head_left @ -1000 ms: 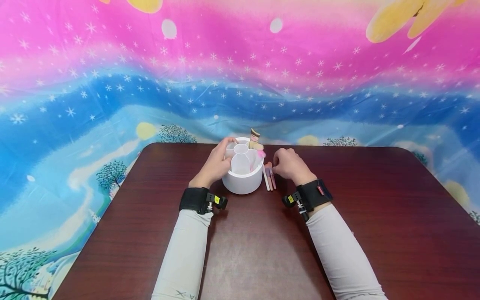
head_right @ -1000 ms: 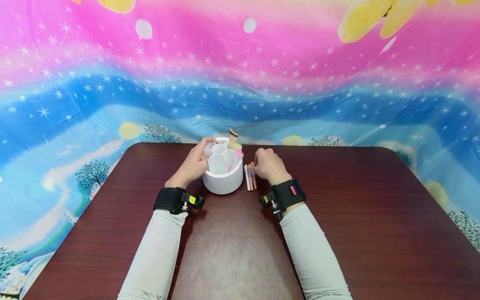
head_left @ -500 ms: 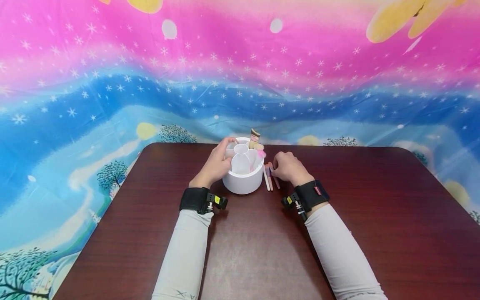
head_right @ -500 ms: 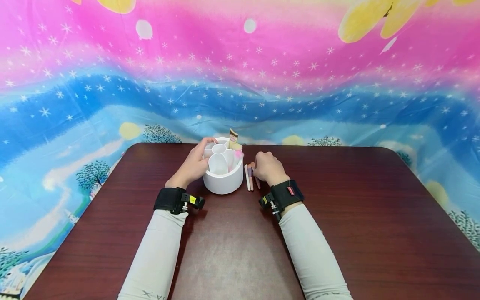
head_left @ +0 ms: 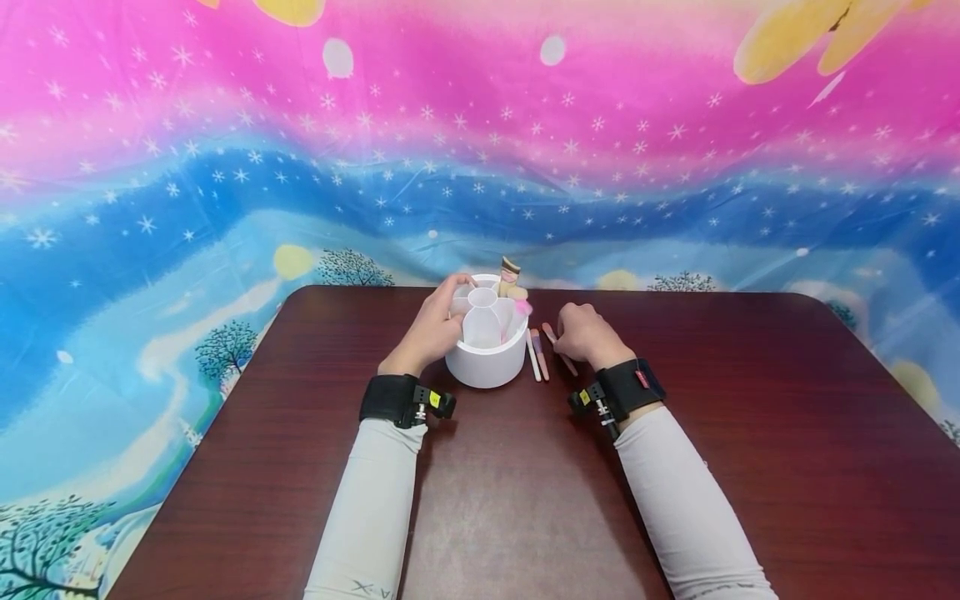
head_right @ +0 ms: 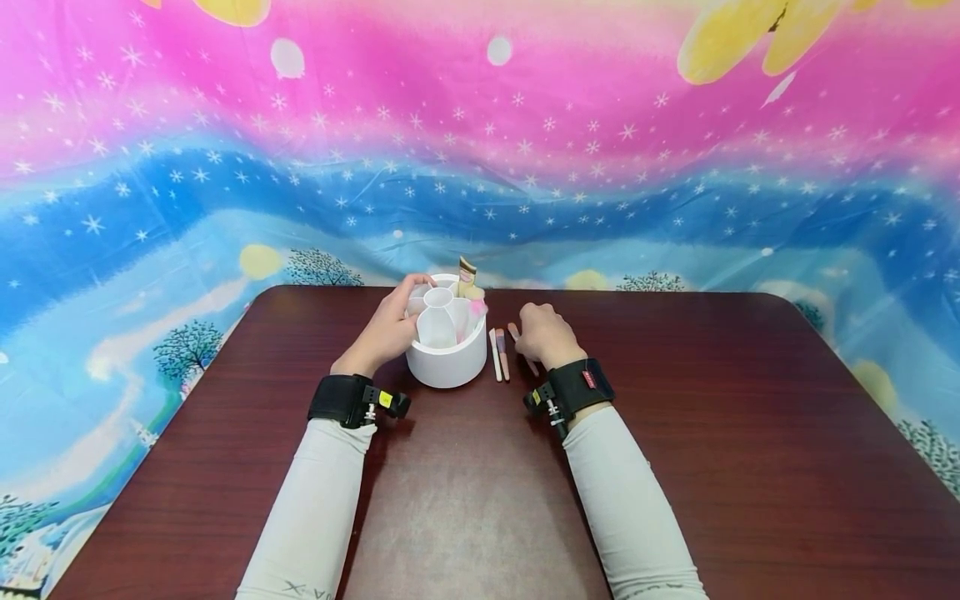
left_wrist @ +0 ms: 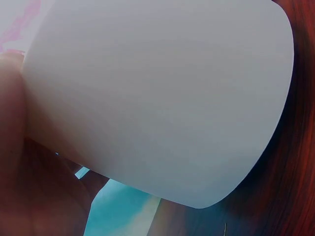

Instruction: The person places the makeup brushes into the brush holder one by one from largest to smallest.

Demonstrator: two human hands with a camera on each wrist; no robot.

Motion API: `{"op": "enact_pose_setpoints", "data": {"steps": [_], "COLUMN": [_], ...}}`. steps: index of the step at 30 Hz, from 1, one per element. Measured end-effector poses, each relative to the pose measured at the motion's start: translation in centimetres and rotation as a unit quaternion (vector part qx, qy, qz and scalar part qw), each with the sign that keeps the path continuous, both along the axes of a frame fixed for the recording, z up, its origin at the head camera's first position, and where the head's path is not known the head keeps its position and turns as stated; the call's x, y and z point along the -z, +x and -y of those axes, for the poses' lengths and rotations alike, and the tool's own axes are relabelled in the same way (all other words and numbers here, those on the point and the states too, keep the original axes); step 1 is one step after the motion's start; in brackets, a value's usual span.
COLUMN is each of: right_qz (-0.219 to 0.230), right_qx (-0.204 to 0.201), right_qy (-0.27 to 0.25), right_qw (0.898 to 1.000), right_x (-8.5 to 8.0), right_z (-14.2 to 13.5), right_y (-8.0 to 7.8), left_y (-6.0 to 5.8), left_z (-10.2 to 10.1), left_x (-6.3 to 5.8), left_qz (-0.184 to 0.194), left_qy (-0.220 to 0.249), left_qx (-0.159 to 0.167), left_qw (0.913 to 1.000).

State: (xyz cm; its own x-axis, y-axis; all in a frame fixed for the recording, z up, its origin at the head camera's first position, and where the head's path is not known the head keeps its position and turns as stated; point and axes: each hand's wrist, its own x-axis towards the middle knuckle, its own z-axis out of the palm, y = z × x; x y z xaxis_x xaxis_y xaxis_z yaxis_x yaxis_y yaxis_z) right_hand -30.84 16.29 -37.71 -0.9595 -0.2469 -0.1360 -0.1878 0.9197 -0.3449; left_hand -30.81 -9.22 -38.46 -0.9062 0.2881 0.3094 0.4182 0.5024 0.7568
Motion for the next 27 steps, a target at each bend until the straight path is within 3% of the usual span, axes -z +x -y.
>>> {"op": "enact_pose_setpoints", "data": {"steps": [15,27], "right_qz": [0.005,-0.086], "right_qx": [0.021,0.015], "right_qy": [-0.005,-0.082], "right_qw": [1.000,0.993], "right_x": [-0.4,-3.4], "right_z": [-0.7,-1.4], "right_y": [-0.3,0.7], "left_y": [-0.3,-0.1], "left_z": [0.0,-0.1], "left_x": [0.3,0.2], "left_qz": [0.003,0.009], "left_qy": [0.001,-0.001], "left_qx": [-0.006,-0.008], "left_qw": [1.0000,0.9999]}}
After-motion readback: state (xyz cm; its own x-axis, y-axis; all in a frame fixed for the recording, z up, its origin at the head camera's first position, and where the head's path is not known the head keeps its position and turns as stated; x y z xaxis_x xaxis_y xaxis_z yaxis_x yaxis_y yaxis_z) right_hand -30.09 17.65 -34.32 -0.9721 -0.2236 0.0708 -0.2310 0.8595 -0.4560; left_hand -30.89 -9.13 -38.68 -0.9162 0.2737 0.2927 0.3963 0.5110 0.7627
